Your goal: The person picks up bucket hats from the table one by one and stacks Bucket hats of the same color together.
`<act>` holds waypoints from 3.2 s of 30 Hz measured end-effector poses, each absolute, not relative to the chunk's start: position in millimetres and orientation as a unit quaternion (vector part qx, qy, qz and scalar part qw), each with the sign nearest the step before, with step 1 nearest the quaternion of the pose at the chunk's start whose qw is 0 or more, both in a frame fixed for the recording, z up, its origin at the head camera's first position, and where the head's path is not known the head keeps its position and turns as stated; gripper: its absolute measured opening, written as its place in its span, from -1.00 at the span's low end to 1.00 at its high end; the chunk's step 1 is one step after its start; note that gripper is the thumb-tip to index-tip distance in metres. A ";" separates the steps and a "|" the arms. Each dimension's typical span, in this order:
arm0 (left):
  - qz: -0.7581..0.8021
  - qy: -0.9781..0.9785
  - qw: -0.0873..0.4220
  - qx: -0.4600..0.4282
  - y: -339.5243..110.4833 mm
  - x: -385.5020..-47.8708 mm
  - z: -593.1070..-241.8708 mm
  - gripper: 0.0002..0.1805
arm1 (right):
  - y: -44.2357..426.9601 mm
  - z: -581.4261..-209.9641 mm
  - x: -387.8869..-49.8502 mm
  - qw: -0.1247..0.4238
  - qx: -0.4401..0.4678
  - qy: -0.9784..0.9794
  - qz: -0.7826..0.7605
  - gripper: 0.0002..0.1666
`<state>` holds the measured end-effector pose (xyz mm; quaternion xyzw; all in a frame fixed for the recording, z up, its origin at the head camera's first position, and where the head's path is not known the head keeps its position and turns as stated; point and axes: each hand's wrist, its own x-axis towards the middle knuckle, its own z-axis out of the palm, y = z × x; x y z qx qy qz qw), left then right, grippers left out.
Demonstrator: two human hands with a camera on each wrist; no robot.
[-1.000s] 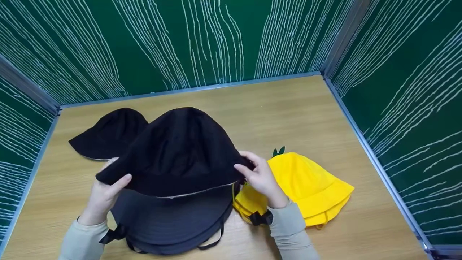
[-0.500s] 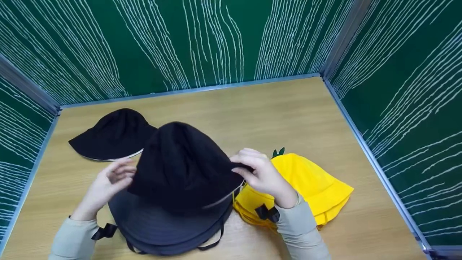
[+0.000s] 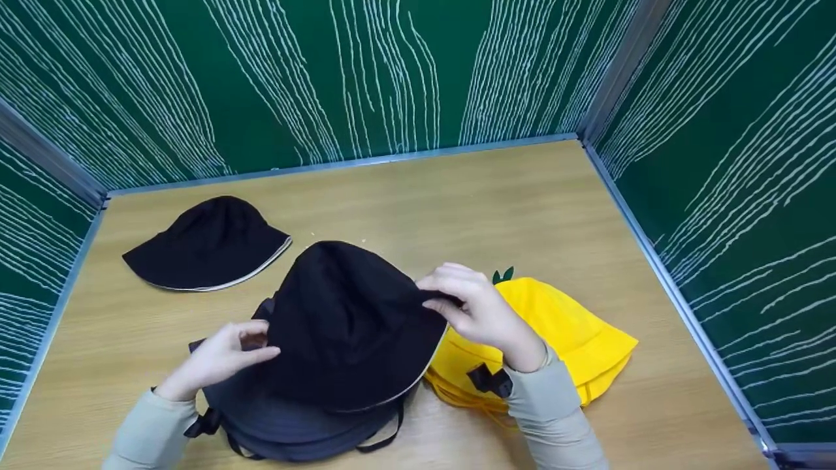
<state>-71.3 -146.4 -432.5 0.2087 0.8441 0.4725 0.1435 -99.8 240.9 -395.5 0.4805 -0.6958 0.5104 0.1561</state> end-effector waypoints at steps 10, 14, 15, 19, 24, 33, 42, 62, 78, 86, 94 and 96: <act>0.512 0.842 0.084 0.149 -143.5 -80.2 -413.1 -0.80 | 246.2 -396.0 -106.5 0.160 0.408 -0.745 0.503 -0.63; 0.460 0.875 0.027 0.147 -139.9 -88.3 -404.8 -0.81 | 242.9 -392.8 -110.2 0.162 0.318 -0.796 0.489 -0.57; 0.444 0.883 0.009 0.148 -138.9 -91.2 -402.6 -0.80 | 242.0 -392.3 -112.1 0.158 0.298 -0.806 0.487 -0.58; 0.375 0.911 -0.058 0.162 -136.9 -104.5 -394.9 -0.75 | 238.8 -389.7 -123.2 0.120 0.227 -0.836 0.484 -0.62; 0.360 0.917 -0.045 0.164 -134.2 -124.9 -386.5 -0.69 | 236.3 -389.8 -143.5 0.069 0.159 -0.859 0.482 -0.61; 0.459 0.880 0.080 0.093 -131.2 -155.3 -378.8 -0.39 | 235.5 -402.6 -181.6 0.040 0.094 -0.866 0.489 -0.58; 0.471 0.877 0.083 0.055 -125.9 -185.6 -386.3 -0.41 | 237.8 -412.3 -218.5 0.025 0.092 -0.878 0.469 -0.57; 0.339 0.939 0.060 0.008 -112.3 -227.9 -433.2 -0.77 | 226.7 -447.2 -254.9 -0.008 0.026 -0.886 0.463 -0.48; 0.356 0.932 -0.003 -0.070 -94.5 -231.5 -462.7 -0.76 | 218.9 -480.7 -258.5 -0.044 -0.092 -0.837 0.537 -0.43; 0.378 0.923 -0.001 -0.076 -96.4 -231.6 -470.2 -0.71 | 217.3 -488.8 -258.7 -0.033 -0.092 -0.857 0.506 -0.39; 0.393 0.915 0.018 -0.087 -98.1 -233.0 -477.7 -0.59 | 217.3 -491.8 -258.4 -0.033 -0.091 -0.865 0.493 -0.41; 0.392 0.915 0.028 -0.090 -98.9 -233.7 -479.6 -0.53 | 217.9 -492.6 -257.8 -0.036 -0.095 -0.867 0.488 -0.43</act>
